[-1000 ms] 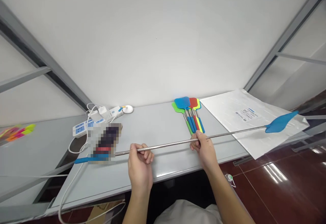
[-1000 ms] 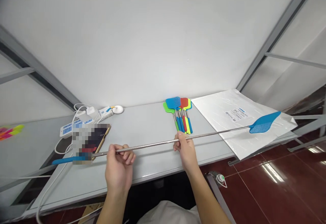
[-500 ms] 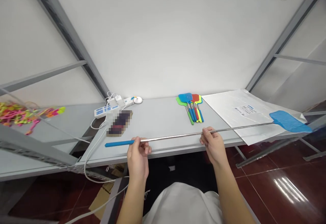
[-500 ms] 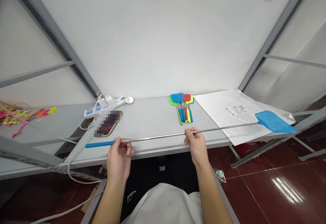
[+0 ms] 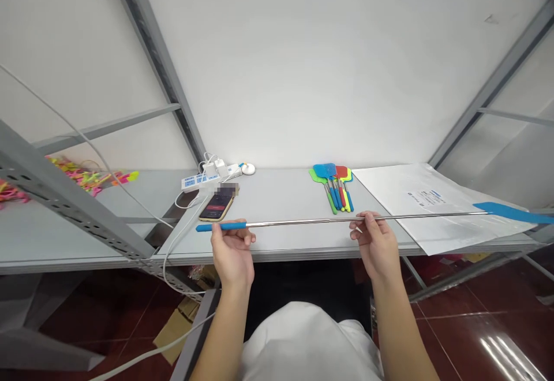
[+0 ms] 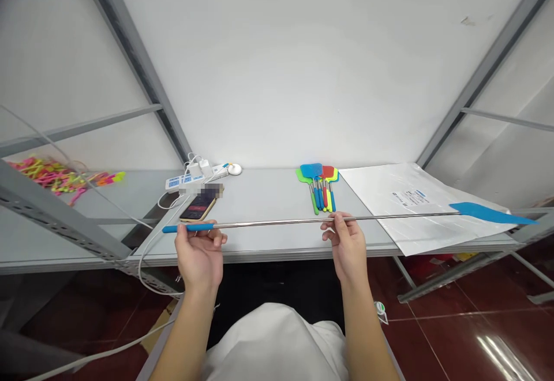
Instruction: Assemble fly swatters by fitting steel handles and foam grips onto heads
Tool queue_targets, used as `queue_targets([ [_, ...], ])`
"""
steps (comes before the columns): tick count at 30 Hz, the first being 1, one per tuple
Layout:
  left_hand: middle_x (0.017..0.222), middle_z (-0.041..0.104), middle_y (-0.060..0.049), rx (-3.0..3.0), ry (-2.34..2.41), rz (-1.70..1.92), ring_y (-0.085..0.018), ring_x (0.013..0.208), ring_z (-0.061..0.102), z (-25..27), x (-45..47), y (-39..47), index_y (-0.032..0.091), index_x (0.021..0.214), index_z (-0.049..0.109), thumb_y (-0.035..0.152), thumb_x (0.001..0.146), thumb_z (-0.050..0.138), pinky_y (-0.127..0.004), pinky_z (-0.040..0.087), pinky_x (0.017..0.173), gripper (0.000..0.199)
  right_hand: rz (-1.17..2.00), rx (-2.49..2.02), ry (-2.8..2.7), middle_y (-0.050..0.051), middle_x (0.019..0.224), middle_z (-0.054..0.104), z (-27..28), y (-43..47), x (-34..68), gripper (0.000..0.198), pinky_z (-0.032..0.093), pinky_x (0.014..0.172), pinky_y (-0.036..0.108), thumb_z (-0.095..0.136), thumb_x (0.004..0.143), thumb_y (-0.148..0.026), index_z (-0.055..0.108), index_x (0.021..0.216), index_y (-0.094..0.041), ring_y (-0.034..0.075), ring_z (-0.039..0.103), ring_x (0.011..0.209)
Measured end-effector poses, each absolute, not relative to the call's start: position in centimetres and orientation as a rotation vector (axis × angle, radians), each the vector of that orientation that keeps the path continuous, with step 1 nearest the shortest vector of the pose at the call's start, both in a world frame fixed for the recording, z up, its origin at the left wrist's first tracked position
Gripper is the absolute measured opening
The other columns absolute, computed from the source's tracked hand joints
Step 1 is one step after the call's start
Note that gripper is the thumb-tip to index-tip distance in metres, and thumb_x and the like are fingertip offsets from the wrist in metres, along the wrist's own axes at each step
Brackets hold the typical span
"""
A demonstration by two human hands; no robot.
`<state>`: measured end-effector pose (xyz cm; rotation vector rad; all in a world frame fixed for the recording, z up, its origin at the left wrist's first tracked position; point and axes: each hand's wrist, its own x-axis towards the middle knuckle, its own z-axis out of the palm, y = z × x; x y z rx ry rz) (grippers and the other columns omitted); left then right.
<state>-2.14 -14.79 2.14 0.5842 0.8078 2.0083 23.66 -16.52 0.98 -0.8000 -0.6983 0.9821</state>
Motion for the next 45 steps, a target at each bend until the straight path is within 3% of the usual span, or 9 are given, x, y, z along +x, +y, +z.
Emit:
queue_targets([
  [3,0.074,0.064,-0.002,0.562,0.795,2.029,-0.009,0.043,0.045,2.2,-2.4,-14.7,0.016,0.081,0.059,0.053,0.086,0.054,-0.027,0.042,0.048,0.038,0.953,-0.782,-0.734,0.005,0.105,0.067,1.3,-16.8,24.3,0.021,0.05,0.056,0.024,0.073,0.08,-0.039,0.065,0.088,-0.022,0.019,0.066,0.092],
  [7,0.076,0.063,-0.002,0.48,0.773,1.999,-0.013,0.056,0.056,1.8,-2.9,-14.1,0.018,0.081,0.059,0.048,0.085,0.057,-0.029,0.048,0.056,0.031,1.014,-0.761,-0.808,0.008,0.1,0.073,1.1,-16.9,24.3,0.019,0.055,0.063,0.027,0.068,0.084,-0.038,0.063,0.094,-0.022,0.025,0.067,0.103],
  [14,0.079,0.064,-0.003,0.373,0.719,1.963,-0.017,0.081,0.065,-0.8,-4.2,-12.7,0.018,0.075,0.059,0.032,0.083,0.055,-0.041,0.054,0.088,0.017,1.077,-0.729,-0.761,0.009,0.1,0.074,-1.2,-16.3,22.7,0.021,0.058,0.07,0.033,0.064,0.088,-0.036,0.059,0.105,-0.024,0.027,0.069,0.103],
  [22,0.097,0.071,-0.006,0.253,0.88,1.845,-0.024,0.103,0.068,-4.0,-4.0,-12.1,0.022,0.092,0.064,0.034,0.092,0.053,-0.041,0.055,0.092,0.017,1.06,-0.827,-0.526,0.008,0.104,0.074,-5.0,-14.5,21.6,0.024,0.058,0.078,0.035,0.065,0.088,-0.036,0.058,0.108,-0.024,0.024,0.07,0.102],
  [26,0.106,0.071,-0.007,0.299,0.939,1.873,-0.025,0.111,0.065,-4.0,-3.8,-11.9,0.023,0.094,0.063,0.037,0.094,0.052,-0.046,0.051,0.098,0.018,1.123,-0.802,-0.517,0.011,0.113,0.072,-5.5,-14.3,20.8,0.032,0.054,0.091,0.041,0.061,0.091,-0.041,0.059,0.117,-0.023,0.025,0.066,0.11],
  [31,0.103,0.071,-0.005,0.372,0.917,1.889,-0.024,0.11,0.066,-3.7,-2.6,-12.7,0.022,0.092,0.059,0.04,0.092,0.058,-0.05,0.045,0.104,0.017,1.253,-0.734,-0.528,0.011,0.105,0.073,-5.5,-14.5,19.7,0.029,0.049,0.097,0.045,0.057,0.093,-0.043,0.065,0.104,-0.018,0.026,0.068,0.104],
  [35,0.094,0.072,-0.002,0.47,0.911,2.017,-0.024,0.097,0.07,-3.3,-1.5,-13.4,0.024,0.093,0.057,0.04,0.092,0.06,-0.051,0.051,0.096,0.016,1.176,-0.74,-0.495,0.008,0.098,0.075,-5.5,-14.5,19.3,0.024,0.049,0.095,0.042,0.058,0.093,-0.042,0.066,0.097,-0.019,0.023,0.069,0.099],
  [40,0.09,0.071,0.002,0.496,0.84,2.153,-0.02,0.088,0.072,-2.8,-0.3,-14.2,0.025,0.094,0.058,0.041,0.093,0.058,-0.044,0.057,0.088,0.016,1.116,-0.756,-0.524,0.01,0.102,0.075,-5.3,-15.0,18.7,0.024,0.047,0.096,0.041,0.057,0.093,-0.043,0.064,0.096,-0.021,0.023,0.066,0.109],
  [45,0.089,0.072,0.002,0.591,0.713,2.096,-0.02,0.082,0.073,-2.6,3.0,-15.2,0.027,0.099,0.058,0.043,0.095,0.054,-0.042,0.059,0.081,0.018,1.237,-0.706,-0.594,0.011,0.106,0.075,-4.4,-15.8,15.7,0.022,0.047,0.096,0.044,0.057,0.093,-0.042,0.064,0.096,-0.021,0.024,0.065,0.112],
])
